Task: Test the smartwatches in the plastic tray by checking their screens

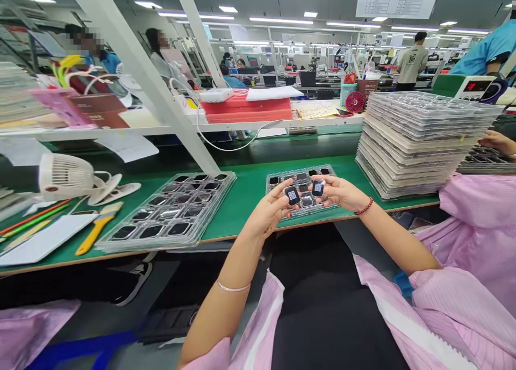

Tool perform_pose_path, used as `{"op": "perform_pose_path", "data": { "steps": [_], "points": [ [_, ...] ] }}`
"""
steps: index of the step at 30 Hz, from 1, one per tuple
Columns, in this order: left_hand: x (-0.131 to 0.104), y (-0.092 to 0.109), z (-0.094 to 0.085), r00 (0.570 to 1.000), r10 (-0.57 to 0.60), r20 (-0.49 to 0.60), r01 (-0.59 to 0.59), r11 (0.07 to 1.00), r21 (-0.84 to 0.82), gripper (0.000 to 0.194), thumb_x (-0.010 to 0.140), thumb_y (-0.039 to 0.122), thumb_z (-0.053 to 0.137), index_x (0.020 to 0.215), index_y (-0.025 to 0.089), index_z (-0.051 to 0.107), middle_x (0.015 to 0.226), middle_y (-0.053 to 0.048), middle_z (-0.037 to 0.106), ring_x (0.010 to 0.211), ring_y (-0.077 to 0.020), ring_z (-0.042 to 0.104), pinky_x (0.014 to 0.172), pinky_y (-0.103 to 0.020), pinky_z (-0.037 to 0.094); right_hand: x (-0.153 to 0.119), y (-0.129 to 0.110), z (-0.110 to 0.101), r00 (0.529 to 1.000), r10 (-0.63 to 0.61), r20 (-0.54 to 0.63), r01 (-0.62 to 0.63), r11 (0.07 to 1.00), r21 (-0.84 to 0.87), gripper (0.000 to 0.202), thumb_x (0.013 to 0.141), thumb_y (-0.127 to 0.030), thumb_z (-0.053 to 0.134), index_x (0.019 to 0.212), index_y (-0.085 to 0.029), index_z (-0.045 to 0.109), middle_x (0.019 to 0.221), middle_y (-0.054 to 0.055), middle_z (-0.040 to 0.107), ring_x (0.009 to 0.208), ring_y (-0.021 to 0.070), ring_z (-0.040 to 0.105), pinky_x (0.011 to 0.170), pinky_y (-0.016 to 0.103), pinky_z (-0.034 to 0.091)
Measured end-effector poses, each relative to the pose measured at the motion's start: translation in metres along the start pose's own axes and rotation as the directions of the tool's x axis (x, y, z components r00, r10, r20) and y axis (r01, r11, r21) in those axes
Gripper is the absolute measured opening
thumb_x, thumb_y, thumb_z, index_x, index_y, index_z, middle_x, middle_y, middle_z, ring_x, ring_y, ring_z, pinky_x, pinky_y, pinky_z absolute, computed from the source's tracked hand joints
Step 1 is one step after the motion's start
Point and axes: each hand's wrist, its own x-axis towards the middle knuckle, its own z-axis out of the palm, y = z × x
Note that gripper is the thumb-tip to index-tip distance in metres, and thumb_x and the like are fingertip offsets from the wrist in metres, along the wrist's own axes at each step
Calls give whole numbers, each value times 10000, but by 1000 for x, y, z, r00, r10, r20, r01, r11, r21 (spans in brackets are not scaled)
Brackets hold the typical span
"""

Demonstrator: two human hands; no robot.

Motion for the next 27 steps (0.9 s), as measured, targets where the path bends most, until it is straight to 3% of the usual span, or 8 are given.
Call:
{"op": "perform_pose_path", "data": {
  "steps": [4, 7, 12, 16, 21, 27],
  "points": [
    [1, -13, -4, 999, 43, 29, -41, 998, -56, 696, 646, 322, 852, 1283, 227, 587, 918, -58, 713, 684, -136, 659, 558, -202, 466, 1, 4, 3, 998, -37, -41, 38, 999, 17, 497, 673, -310, 838, 1128, -191, 678, 1092, 86, 710, 599, 82, 603, 497, 189, 507],
    [6, -18, -4, 998, 34, 61, -30, 997, -72, 716, 614, 334, 867, 1262, 226, 584, 955, -64, 706, 679, -132, 652, 571, -210, 459, 3, 7, 2, 997, -46, -57, 43, 998, -55, 514, 707, -343, 817, 1181, -207, 674, 1126, 102, 695, 625, 92, 577, 466, 185, 443],
    [34, -20, -11, 997, -3, 76, 7, 999, -50, 731, 554, 383, 901, 1195, 198, 601, 899, -45, 676, 603, -114, 633, 527, -204, 423, 27, 17, -20, 999, 18, -46, -25, 985, -168, 520, 755, -386, 786, 1236, -237, 652, 1136, 108, 669, 637, 115, 557, 508, 228, 473],
    [55, -15, -19, 997, -32, 66, 32, 999, -2, 655, 586, 373, 888, 1153, 198, 610, 857, -16, 646, 581, -111, 638, 508, -200, 409, 56, 17, -29, 998, 42, -38, -49, 976, -214, 543, 747, -397, 790, 1238, -218, 644, 1045, 103, 678, 601, 111, 540, 528, 248, 493],
    [71, -3, -28, 1000, -13, 21, 13, 1000, 9, 620, 603, 354, 880, 1127, 187, 596, 874, -22, 656, 553, -81, 598, 488, -183, 403, 86, 3, -25, 999, 30, 28, -24, 976, -215, 533, 722, -358, 793, 1200, -174, 647, 852, 49, 661, 550, 96, 542, 522, 245, 502],
    [88, 14, -38, 1000, -15, 3, 15, 998, 61, 559, 635, 345, 861, 1104, 190, 600, 863, -11, 660, 578, -83, 598, 517, -181, 446, 114, -5, -29, 995, -6, 104, 24, 985, -172, 507, 724, -281, 777, 1191, -143, 635, 915, 50, 671, 530, 69, 563, 495, 212, 507]
  ]
}}
